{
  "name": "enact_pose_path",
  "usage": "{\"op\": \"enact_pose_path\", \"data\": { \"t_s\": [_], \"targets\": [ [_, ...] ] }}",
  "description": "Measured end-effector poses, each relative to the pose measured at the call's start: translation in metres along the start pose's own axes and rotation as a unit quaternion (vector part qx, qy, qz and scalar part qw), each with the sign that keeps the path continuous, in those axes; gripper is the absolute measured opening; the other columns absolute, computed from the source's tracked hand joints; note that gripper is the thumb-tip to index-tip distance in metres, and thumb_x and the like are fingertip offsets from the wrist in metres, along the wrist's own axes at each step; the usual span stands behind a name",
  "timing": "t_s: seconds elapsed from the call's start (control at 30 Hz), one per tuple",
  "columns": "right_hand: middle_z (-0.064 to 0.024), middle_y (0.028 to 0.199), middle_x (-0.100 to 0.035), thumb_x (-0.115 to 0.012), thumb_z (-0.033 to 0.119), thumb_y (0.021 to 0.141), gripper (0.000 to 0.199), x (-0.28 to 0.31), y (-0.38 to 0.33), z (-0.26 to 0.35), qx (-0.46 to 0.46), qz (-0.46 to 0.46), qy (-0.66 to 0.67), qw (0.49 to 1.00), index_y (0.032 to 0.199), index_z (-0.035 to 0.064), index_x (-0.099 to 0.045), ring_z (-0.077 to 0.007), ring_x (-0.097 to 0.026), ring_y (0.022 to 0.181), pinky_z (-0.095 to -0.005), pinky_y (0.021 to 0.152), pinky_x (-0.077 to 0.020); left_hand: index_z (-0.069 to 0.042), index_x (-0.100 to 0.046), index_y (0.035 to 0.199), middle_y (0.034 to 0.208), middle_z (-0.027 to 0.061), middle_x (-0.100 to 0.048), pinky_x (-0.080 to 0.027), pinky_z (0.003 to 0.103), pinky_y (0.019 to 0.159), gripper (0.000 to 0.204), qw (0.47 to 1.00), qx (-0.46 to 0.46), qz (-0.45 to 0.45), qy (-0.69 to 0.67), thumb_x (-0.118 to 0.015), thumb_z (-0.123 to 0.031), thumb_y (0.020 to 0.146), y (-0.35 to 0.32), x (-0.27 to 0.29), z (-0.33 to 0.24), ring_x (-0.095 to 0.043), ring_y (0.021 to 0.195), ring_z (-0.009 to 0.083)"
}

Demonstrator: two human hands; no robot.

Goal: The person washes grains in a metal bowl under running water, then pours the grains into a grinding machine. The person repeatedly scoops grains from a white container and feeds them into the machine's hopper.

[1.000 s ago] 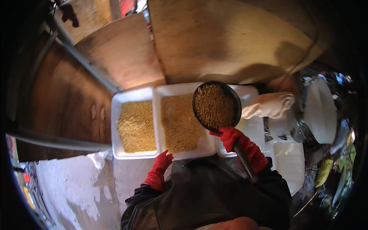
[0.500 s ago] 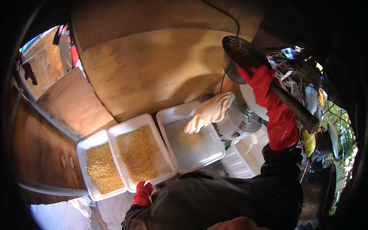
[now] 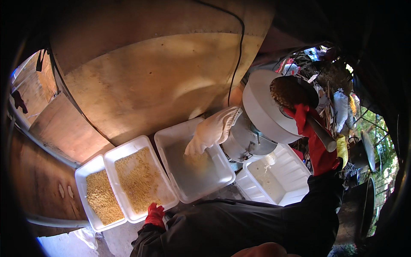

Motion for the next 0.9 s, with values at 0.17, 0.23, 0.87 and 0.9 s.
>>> {"op": "enact_pose_path", "data": {
  "t_s": [0.17, 0.23, 0.87, 0.9],
  "targets": [
    [-0.0083, 0.056, -0.053, -0.040, 0.032, 0.099, 0.044, -0.027, -0.012, 0.003, 0.069, 0.011, -0.100, 0.992, 0.069, 0.0034, -0.056, -0.0228, -0.054, 0.049, -0.0541, 0.116, -0.0231, -0.022, -0.049, 0.130, 0.119, 0.0166, -0.063, -0.050, 0.049, 0.066, 0.046, 0.999, -0.026, 0.018, 0.015, -0.053, -0.048, 0.092, 0.000, -0.034, -0.020, -0.063, 0.095, 0.0351],
    [-0.0079, 0.056, -0.053, -0.041, 0.031, 0.099, 0.042, -0.028, -0.024, 0.008, 0.092, 0.018, -0.112, 0.989, 0.074, 0.0015, -0.057, -0.0227, -0.053, 0.046, -0.0534, 0.117, -0.0233, -0.022, -0.053, 0.127, 0.121, 0.0163, -0.063, -0.052, 0.049, 0.073, 0.043, 0.998, -0.018, 0.056, 0.026, -0.055, -0.047, 0.092, -0.011, -0.061, -0.027, -0.064, 0.099, 0.0337],
    [-0.0031, 0.050, -0.047, -0.041, 0.033, 0.101, 0.036, 0.008, -0.041, 0.021, -0.196, -0.198, -0.058, 0.959, 0.073, 0.0117, -0.049, -0.0172, -0.047, 0.035, -0.0343, 0.078, -0.0507, -0.016, -0.054, 0.132, 0.138, 0.0149, -0.054, -0.046, 0.052, 0.095, 0.047, 0.962, 0.067, 0.126, -0.232, -0.046, -0.041, 0.093, -0.062, -0.130, -0.035, -0.052, 0.121, 0.0385],
    [-0.0012, 0.051, -0.046, -0.043, 0.035, 0.101, 0.034, 0.007, -0.043, 0.020, -0.202, -0.210, -0.058, 0.955, 0.081, 0.0088, -0.052, -0.0154, -0.047, 0.036, -0.0307, 0.064, -0.0506, -0.016, -0.050, 0.136, 0.142, 0.0135, -0.050, -0.043, 0.052, 0.099, 0.051, 0.967, 0.071, 0.121, -0.215, -0.042, -0.044, 0.094, -0.071, -0.135, -0.036, -0.047, 0.128, 0.0362]
  ]
}}
Point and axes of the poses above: each hand's wrist, its own y-axis towards the middle knuckle, its own x-axis out of the back of the hand, z = x × y, the point moved 5 cm from there along y, towards the middle knuckle
